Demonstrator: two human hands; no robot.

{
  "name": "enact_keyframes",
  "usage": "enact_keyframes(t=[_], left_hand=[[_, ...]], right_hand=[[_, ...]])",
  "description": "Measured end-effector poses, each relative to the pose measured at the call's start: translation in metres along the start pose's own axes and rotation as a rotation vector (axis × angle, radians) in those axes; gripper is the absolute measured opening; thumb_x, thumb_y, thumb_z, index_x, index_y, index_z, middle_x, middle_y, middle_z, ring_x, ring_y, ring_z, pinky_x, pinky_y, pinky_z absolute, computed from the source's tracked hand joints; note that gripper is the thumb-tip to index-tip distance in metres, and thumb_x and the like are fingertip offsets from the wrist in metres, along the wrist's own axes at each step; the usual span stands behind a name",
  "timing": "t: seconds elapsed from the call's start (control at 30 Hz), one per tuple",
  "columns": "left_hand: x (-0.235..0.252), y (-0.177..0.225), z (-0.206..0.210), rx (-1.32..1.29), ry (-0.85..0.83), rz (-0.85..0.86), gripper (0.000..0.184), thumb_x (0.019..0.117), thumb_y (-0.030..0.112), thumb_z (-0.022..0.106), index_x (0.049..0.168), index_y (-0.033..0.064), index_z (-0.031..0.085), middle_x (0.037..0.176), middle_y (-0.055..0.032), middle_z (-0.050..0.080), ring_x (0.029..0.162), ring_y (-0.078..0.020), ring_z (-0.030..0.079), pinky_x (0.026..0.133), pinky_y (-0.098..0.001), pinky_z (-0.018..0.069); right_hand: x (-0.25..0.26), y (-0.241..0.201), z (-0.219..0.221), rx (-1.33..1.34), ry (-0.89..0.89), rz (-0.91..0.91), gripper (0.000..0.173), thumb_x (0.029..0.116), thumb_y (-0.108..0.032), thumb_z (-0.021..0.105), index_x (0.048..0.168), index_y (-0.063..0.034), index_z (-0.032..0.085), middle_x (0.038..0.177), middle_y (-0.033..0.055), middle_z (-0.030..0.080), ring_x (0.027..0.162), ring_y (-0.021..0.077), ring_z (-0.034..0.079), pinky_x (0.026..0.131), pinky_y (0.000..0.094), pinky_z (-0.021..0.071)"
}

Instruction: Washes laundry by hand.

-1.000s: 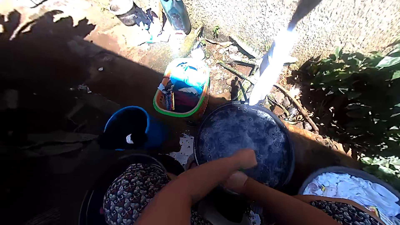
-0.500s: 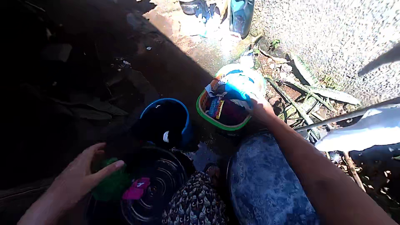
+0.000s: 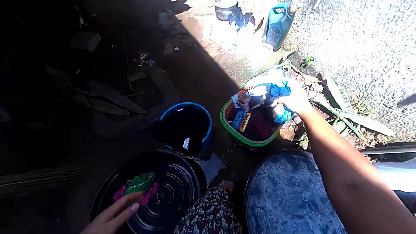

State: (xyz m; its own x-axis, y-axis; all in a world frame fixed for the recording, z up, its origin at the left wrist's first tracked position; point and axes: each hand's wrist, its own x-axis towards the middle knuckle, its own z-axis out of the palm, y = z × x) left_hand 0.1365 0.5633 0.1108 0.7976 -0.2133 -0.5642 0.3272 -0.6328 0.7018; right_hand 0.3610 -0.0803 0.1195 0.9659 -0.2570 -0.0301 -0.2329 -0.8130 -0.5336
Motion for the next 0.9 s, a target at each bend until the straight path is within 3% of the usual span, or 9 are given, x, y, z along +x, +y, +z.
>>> enact_keyframes(t=[0.13, 0.2, 0.33, 0.5, 0.57, 0.63, 0.73, 0.83, 0.9], left_hand=[[0.008, 0.042, -0.003, -0.178, 0.159, 0.267, 0.063, 0.0982, 0.056, 0.054, 0.139, 0.0088, 0.058, 0.13, -0.0092, 0.067, 0.116, -0.0219, 0.067, 0.096, -0.0405, 0.0576], [0.016, 0.088, 0.0, -0.212, 0.126, 0.419, 0.063, 0.0976, 0.06, 0.055, 0.138, 0.0116, 0.059, 0.129, -0.006, 0.068, 0.117, -0.0215, 0.067, 0.096, -0.0391, 0.0577], [0.048, 0.221, 0.042, -0.149, -0.085, 0.49, 0.043, 0.1024, 0.034, 0.053, 0.139, 0.0111, 0.056, 0.128, -0.0065, 0.067, 0.115, -0.0195, 0.066, 0.097, -0.0406, 0.0551], [0.132, 0.327, 0.172, 0.119, -0.191, 0.516, 0.081, 0.0918, 0.017, 0.077, 0.159, 0.0087, 0.031, 0.157, -0.0264, 0.036, 0.138, -0.0414, 0.046, 0.109, -0.0585, 0.0426], [0.151, 0.332, 0.234, 0.024, -0.213, 0.515, 0.105, 0.0822, 0.008, 0.081, 0.164, 0.0126, 0.015, 0.165, -0.0283, 0.018, 0.149, -0.0437, 0.03, 0.115, -0.0594, 0.0368], [0.14, 0.321, 0.297, -0.174, -0.32, 0.559, 0.089, 0.0891, 0.001, 0.07, 0.163, 0.0118, 0.021, 0.165, -0.0241, 0.024, 0.149, -0.0353, 0.034, 0.116, -0.0519, 0.0382], [0.106, 0.296, 0.373, -0.456, -0.565, 0.536, 0.042, 0.0978, 0.001, 0.058, 0.139, -0.0023, 0.051, 0.128, -0.0169, 0.063, 0.115, -0.0167, 0.062, 0.101, -0.0373, 0.0522], [0.102, 0.257, 0.425, -0.275, -0.58, 0.485, 0.051, 0.0991, 0.001, 0.056, 0.147, -0.0104, 0.042, 0.143, -0.0257, 0.055, 0.135, -0.0249, 0.053, 0.117, -0.0384, 0.0401], [0.116, 0.227, 0.455, -0.159, -0.441, 0.407, 0.071, 0.0901, -0.008, 0.056, 0.156, -0.0066, 0.028, 0.154, -0.0312, 0.039, 0.145, -0.0369, 0.041, 0.121, -0.0471, 0.035]], right_hand=[[-0.045, -0.011, -0.058, 0.454, 0.143, -0.174, 0.09, 0.0646, 0.0, 0.078, 0.148, -0.0021, 0.043, 0.134, 0.0124, 0.061, 0.117, 0.0131, 0.062, 0.1, 0.0325, 0.0537], [-0.078, -0.021, -0.079, 0.684, 0.184, -0.178, 0.084, 0.0645, 0.003, 0.073, 0.143, -0.0043, 0.043, 0.119, 0.005, 0.065, 0.099, 0.0079, 0.067, 0.086, 0.0281, 0.0601], [-0.142, -0.045, -0.112, 1.039, 0.302, -0.019, 0.024, 0.0881, 0.007, 0.055, 0.103, -0.0112, 0.053, 0.073, -0.0053, 0.066, 0.065, 0.0048, 0.066, 0.062, 0.0228, 0.059], [-0.242, -0.068, -0.155, 1.275, 0.48, -0.034, 0.04, 0.102, 0.003, 0.03, 0.077, -0.018, 0.053, 0.064, -0.0092, 0.062, 0.06, -0.0029, 0.061, 0.058, 0.0146, 0.0536], [-0.294, -0.067, -0.174, 1.218, 0.586, -0.153, 0.045, 0.1003, 0.008, 0.026, 0.08, -0.0184, 0.055, 0.069, -0.0119, 0.065, 0.066, -0.0076, 0.062, 0.064, 0.0098, 0.0535], [-0.346, -0.018, -0.183, 1.111, 0.544, -0.325, 0.038, 0.1002, 0.008, 0.026, 0.095, -0.0091, 0.059, 0.087, -0.0056, 0.068, 0.085, -0.0014, 0.066, 0.08, 0.0162, 0.0555], [-0.411, -0.003, -0.165, 1.023, 0.713, 0.106, 0.031, 0.1049, -0.004, 0.032, 0.098, -0.0163, 0.06, 0.086, -0.0104, 0.07, 0.085, -0.0029, 0.067, 0.078, 0.0162, 0.0577], [-0.444, 0.048, -0.119, 1.049, 0.616, 0.345, 0.019, 0.095, -0.007, 0.054, 0.109, -0.0164, 0.063, 0.094, -0.0094, 0.073, 0.09, -0.0003, 0.068, 0.081, 0.0218, 0.0593], [-0.444, 0.08, -0.073, 0.936, 0.61, 0.568, 0.04, 0.081, 0.005, 0.054, 0.12, -0.0054, 0.052, 0.096, -0.0025, 0.068, 0.086, 0.003, 0.068, 0.076, 0.0241, 0.0599]])
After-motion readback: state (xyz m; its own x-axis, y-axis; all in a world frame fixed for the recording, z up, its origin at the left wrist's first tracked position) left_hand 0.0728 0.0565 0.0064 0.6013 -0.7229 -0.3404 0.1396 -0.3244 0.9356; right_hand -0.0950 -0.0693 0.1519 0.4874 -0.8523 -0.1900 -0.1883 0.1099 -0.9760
